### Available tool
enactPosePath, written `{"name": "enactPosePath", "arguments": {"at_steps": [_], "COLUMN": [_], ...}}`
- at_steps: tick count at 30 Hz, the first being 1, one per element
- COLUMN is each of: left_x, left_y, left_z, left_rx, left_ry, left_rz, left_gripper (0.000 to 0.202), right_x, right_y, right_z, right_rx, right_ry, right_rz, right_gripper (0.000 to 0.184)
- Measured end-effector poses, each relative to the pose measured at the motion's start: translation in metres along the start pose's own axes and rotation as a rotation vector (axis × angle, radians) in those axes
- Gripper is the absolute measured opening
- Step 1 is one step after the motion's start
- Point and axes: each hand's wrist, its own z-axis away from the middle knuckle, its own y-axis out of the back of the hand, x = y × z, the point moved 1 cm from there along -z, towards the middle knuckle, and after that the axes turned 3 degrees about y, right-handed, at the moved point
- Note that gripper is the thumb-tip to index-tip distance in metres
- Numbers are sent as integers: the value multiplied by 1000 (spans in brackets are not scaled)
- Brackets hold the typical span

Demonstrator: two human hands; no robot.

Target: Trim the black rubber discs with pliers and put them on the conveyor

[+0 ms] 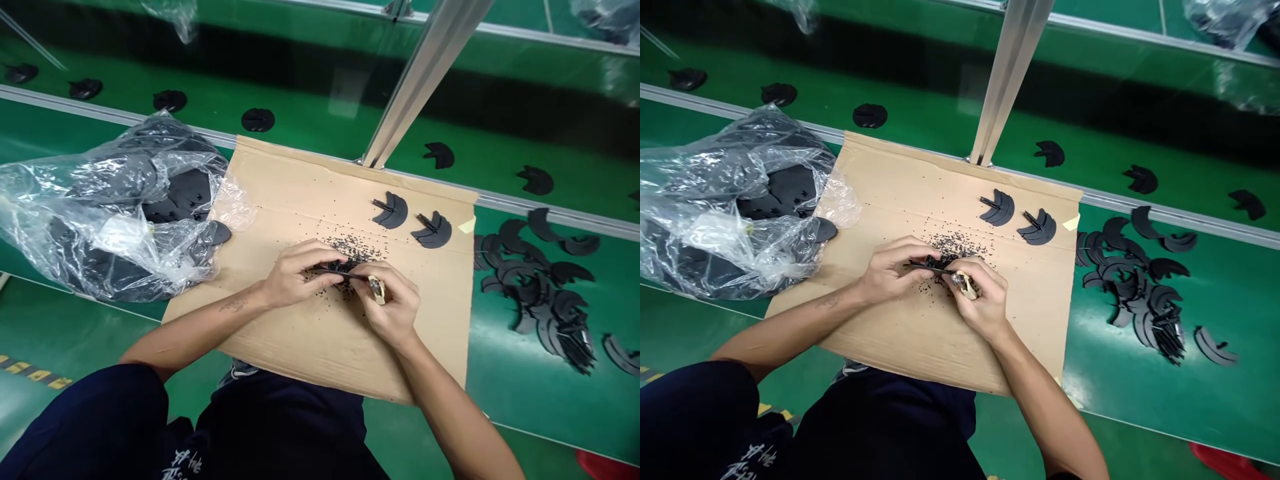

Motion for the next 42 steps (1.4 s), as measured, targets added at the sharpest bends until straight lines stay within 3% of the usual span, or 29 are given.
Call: {"name": "enactPosePath", "arguments": {"at_steps": [7,25,27,29,31,35,42], "left_x": [4,8,7,7,6,3,3], "left_y": [2,4,5,8,10,10,4], "left_z": [-1,-2,-4,-6,-8,-7,-5], "left_rx": [-38,-21,-67,-145,-230,-290,-303], "left_ry": [-32,-2,46,184,343,449,425], "left_rz": [-15,-13,72,235,394,546,608], "left_gripper": [21,17,31,53,60,31,14], "right_x": [2,2,2,1,0,0,-2], "right_y": [0,1,2,3,3,4,7], "right_z": [6,5,3,1,0,-3,-5], "right_rx": [-9,-51,-42,-34,-35,-87,-130], "right_ry": [116,119,73,10,-42,-61,78], "right_rz": [2,-15,-42,-92,-153,-191,-173], "right_gripper": [20,22,18,12,7,6,10]}}
